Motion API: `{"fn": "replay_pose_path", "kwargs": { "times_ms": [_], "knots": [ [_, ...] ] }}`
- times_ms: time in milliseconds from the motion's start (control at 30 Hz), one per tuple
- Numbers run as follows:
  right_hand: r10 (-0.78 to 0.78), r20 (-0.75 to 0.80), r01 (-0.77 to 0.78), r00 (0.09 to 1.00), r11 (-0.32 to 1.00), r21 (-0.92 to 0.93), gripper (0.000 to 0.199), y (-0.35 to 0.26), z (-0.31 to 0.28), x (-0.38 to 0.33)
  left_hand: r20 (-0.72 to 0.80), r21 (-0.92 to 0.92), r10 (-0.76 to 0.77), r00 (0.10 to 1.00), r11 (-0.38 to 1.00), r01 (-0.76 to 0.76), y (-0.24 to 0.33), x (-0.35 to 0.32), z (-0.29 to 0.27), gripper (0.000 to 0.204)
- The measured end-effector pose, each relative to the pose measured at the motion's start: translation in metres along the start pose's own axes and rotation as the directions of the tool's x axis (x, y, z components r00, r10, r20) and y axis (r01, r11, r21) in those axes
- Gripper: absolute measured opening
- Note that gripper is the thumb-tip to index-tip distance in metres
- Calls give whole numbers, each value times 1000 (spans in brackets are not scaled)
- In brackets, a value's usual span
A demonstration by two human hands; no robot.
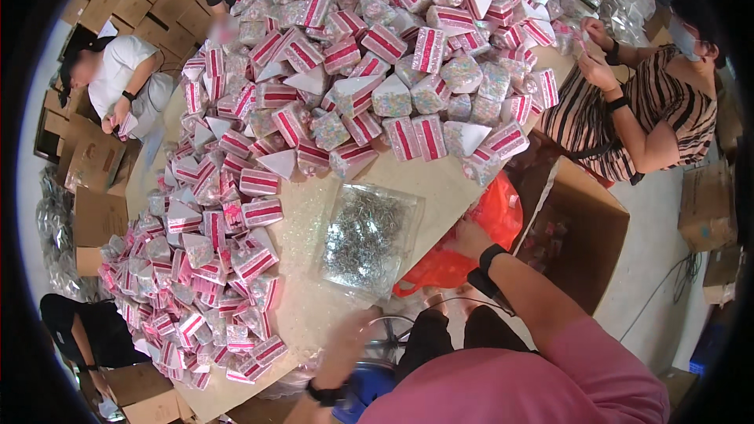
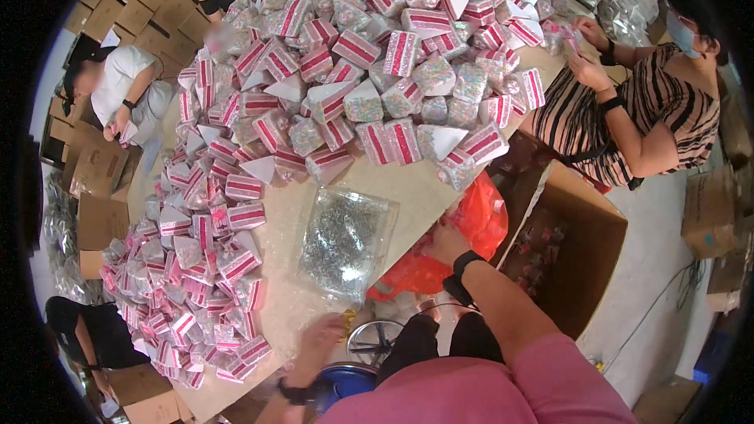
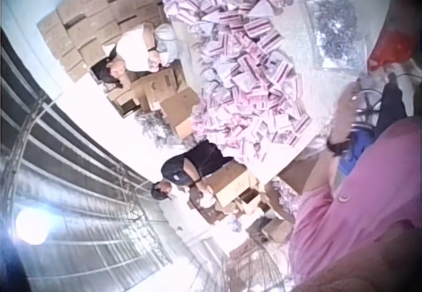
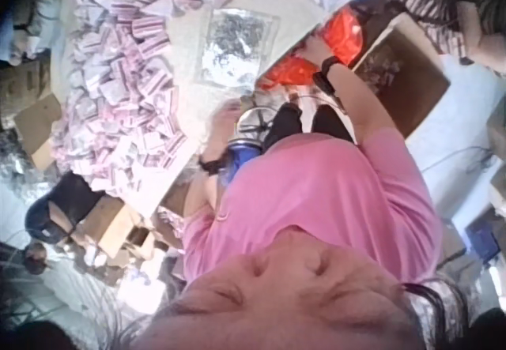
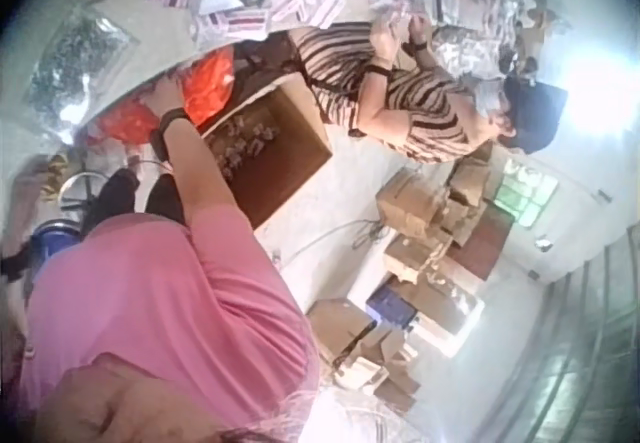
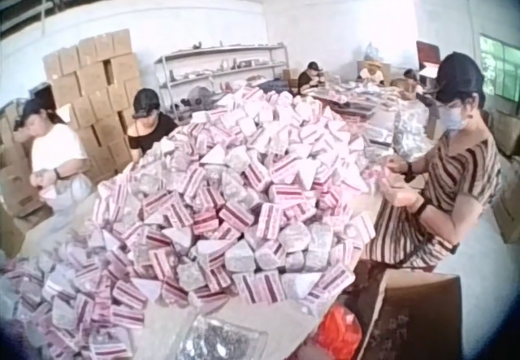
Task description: Packing small white and pink triangular pouches into clear bags and then into a large red bag in a factory setting.
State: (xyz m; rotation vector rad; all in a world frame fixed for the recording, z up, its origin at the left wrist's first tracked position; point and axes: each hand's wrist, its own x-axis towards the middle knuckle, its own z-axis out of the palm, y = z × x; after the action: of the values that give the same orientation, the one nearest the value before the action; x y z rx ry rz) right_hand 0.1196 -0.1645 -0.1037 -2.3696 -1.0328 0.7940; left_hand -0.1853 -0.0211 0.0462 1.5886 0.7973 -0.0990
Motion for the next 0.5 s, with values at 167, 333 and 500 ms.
{"fn": "replay_pose_path", "kwargs": {
  "times_ms": [167,333,500],
  "knots": [
    [202,208,-202,957,979,-23,66,-23,14,7,231,-239,-450,863,833,499,-49,63,102,92],
    [13,84,-19,996,998,67,64,34,90,15,145,-563,-541,828,644,519,-80,118,151,94],
    [-72,263,-25,962,938,344,59,56,102,16,112,-646,-487,866,627,436,-67,147,166,76]
  ]
}}
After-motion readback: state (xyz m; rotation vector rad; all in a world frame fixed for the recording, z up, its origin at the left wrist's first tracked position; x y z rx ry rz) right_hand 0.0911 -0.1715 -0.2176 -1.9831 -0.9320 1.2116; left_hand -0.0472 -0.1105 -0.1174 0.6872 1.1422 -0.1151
